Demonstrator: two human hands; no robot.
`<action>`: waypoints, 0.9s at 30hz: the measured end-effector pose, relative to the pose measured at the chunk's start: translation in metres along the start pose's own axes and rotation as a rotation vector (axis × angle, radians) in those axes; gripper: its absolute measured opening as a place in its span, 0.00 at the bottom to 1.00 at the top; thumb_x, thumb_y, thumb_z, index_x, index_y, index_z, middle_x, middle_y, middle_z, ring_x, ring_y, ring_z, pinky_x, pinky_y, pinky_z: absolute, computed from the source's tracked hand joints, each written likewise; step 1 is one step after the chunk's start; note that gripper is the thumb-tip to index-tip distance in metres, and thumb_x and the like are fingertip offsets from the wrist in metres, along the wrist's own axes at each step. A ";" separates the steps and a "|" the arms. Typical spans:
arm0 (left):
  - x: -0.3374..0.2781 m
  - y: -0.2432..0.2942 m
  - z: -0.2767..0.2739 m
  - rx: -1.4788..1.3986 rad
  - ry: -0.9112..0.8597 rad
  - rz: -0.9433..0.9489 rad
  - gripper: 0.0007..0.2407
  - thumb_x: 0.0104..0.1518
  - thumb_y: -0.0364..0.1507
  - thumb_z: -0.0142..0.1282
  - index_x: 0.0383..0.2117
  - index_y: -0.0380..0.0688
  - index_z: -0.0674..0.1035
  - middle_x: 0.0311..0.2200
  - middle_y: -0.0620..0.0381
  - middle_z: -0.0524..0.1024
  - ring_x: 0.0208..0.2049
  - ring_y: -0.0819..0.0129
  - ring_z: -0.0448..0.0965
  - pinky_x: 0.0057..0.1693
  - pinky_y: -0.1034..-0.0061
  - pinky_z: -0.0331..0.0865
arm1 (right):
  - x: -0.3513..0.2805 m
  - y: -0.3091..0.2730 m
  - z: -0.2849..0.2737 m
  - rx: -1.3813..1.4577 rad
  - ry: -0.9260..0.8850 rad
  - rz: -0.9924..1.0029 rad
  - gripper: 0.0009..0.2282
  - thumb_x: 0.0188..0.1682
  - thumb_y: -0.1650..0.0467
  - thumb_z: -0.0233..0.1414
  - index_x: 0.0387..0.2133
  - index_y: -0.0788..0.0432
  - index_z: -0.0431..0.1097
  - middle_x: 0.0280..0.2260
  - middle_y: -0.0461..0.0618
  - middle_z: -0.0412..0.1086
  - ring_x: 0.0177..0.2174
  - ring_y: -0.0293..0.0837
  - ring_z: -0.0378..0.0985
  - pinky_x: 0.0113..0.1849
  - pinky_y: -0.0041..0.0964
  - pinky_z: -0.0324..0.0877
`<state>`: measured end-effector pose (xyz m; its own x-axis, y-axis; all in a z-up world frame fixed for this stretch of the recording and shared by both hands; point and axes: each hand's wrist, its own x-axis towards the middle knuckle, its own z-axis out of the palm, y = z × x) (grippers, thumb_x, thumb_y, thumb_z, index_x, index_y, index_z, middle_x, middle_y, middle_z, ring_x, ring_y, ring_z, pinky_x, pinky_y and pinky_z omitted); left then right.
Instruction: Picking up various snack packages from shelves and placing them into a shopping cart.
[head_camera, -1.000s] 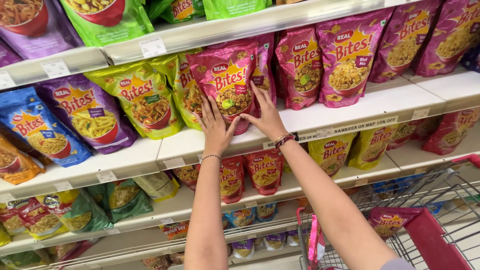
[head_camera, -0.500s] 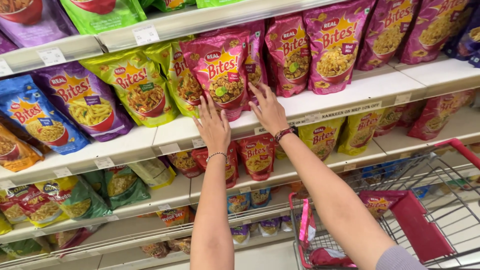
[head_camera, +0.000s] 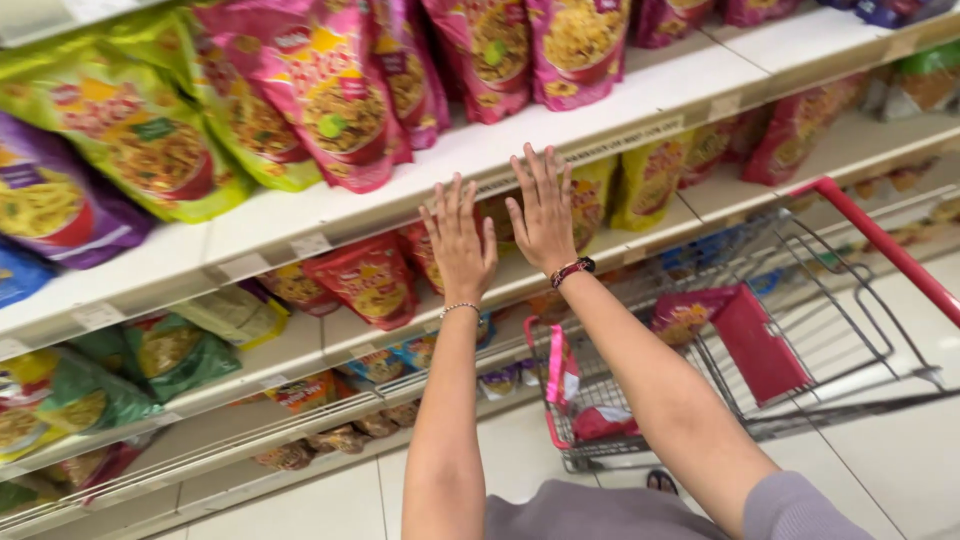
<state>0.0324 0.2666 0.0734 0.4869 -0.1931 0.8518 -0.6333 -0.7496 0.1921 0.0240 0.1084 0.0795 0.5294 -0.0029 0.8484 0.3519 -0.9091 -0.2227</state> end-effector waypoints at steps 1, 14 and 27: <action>-0.009 0.012 0.010 -0.010 -0.015 -0.003 0.24 0.68 0.34 0.45 0.70 0.48 0.60 0.73 0.55 0.53 0.76 0.57 0.44 0.78 0.53 0.31 | -0.011 0.009 -0.005 -0.007 -0.010 0.013 0.25 0.62 0.63 0.42 0.72 0.53 0.49 0.73 0.52 0.43 0.72 0.54 0.35 0.69 0.63 0.27; -0.120 0.156 0.133 -0.268 -0.395 -0.179 0.23 0.66 0.33 0.44 0.69 0.45 0.62 0.72 0.54 0.54 0.75 0.54 0.44 0.76 0.50 0.32 | -0.171 0.161 -0.087 -0.098 -0.207 0.350 0.25 0.60 0.66 0.43 0.71 0.57 0.48 0.72 0.53 0.44 0.72 0.56 0.37 0.68 0.63 0.31; -0.274 0.213 0.230 -0.328 -0.862 -0.481 0.26 0.66 0.36 0.44 0.69 0.42 0.57 0.70 0.46 0.56 0.73 0.50 0.49 0.74 0.53 0.40 | -0.368 0.282 -0.089 0.084 -0.673 0.860 0.36 0.51 0.65 0.52 0.68 0.68 0.41 0.69 0.69 0.44 0.67 0.63 0.44 0.65 0.49 0.46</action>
<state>-0.0979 0.0142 -0.2310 0.9146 -0.4025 0.0374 -0.3275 -0.6836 0.6522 -0.1402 -0.1844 -0.2527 0.9275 -0.3719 -0.0373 -0.2997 -0.6807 -0.6685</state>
